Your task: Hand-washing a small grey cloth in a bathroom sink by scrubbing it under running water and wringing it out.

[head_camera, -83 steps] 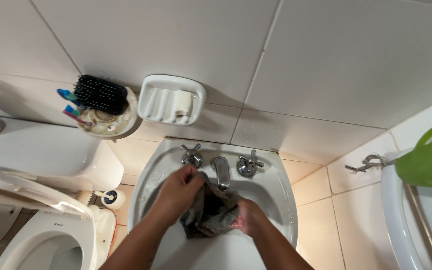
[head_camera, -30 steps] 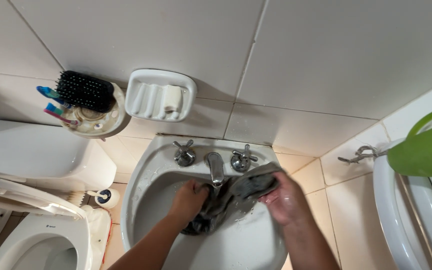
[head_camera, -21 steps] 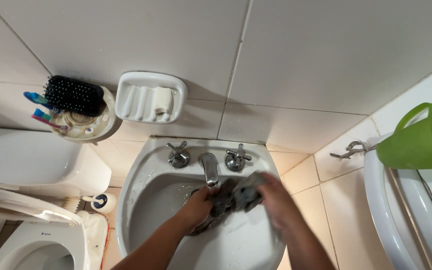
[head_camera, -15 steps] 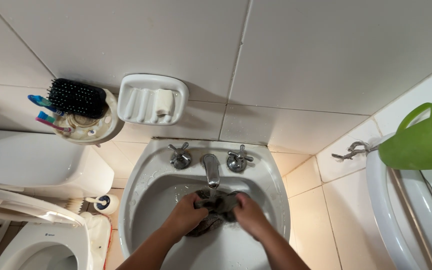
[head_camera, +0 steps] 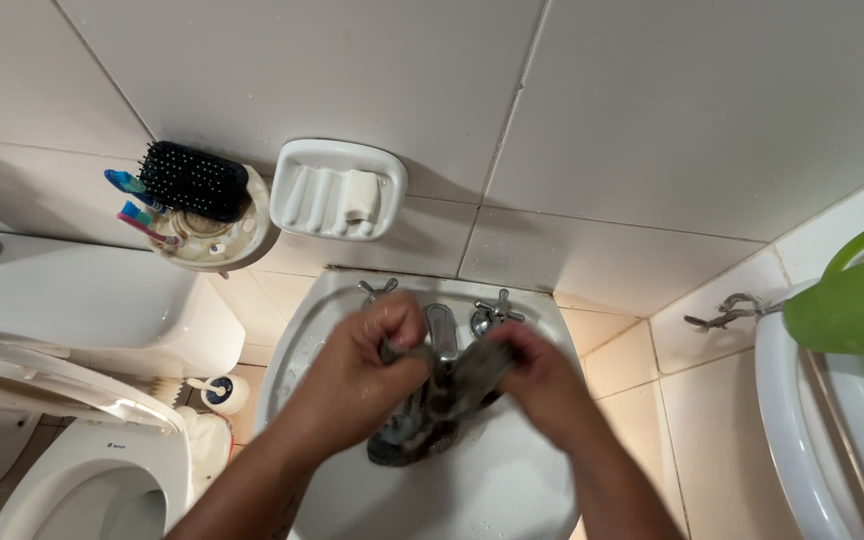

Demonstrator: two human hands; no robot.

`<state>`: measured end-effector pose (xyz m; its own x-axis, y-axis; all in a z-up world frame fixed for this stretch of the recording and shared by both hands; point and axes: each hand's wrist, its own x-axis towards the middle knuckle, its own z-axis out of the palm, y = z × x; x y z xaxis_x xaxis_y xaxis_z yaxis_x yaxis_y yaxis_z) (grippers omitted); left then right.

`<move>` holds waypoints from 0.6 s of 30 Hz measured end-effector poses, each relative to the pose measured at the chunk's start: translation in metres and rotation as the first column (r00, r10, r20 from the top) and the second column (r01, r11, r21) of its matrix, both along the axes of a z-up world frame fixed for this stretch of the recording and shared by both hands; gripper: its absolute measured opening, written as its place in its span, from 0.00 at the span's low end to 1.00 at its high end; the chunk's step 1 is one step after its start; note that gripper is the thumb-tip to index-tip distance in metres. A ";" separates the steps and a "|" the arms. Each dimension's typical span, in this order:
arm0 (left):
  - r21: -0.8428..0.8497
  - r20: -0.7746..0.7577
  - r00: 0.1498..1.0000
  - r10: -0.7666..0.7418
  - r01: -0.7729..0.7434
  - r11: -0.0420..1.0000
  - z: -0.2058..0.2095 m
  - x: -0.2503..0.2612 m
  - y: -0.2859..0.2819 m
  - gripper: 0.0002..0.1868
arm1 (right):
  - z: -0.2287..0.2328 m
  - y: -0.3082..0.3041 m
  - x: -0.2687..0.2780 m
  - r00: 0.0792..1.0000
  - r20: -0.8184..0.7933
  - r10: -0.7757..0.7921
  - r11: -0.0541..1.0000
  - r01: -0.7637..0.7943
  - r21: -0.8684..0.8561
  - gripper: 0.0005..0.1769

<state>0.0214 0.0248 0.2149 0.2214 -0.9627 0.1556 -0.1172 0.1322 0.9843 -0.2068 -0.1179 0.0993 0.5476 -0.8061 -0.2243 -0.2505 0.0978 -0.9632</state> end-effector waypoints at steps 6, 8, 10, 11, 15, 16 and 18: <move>-0.323 -0.009 1.000 -0.002 -0.001 0.947 0.102 -0.005 -0.015 0.20 | 0.127 -0.002 -0.014 0.817 0.577 -0.003 0.976 0.128 -0.175 0.15; -0.353 -0.019 0.997 0.070 -0.072 0.933 0.128 -0.008 -0.014 0.19 | 0.168 0.012 -0.012 0.752 0.653 -0.088 0.959 0.242 -0.148 0.18; -0.378 0.038 0.997 0.073 -0.053 0.924 0.132 -0.009 -0.012 0.19 | 0.169 0.019 -0.019 0.703 0.705 -0.087 0.958 0.254 -0.136 0.18; -0.402 0.096 0.992 0.079 -0.034 0.915 0.134 -0.009 -0.011 0.19 | 0.169 0.023 -0.022 0.651 0.754 -0.083 0.957 0.264 -0.123 0.18; -0.261 -0.104 0.995 -0.004 -0.024 0.965 0.070 -0.005 -0.024 0.17 | 0.107 0.004 -0.023 0.713 0.701 -0.018 0.955 0.221 -0.200 0.16; -0.076 -0.135 0.991 0.013 -0.024 0.997 0.043 -0.004 -0.028 0.16 | 0.086 0.000 -0.020 0.875 0.484 -0.006 0.955 0.149 -0.256 0.15; 0.108 -0.163 0.986 0.034 -0.016 0.994 -0.012 -0.003 -0.031 0.15 | 0.038 -0.005 -0.007 0.972 0.233 0.007 0.954 0.063 -0.293 0.15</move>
<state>0.0183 -0.0066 0.2028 0.2594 -0.9657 0.0123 0.0452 0.0248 0.9987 -0.2142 -0.1224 0.1371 0.5321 -0.8321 0.1562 -0.0211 -0.1975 -0.9801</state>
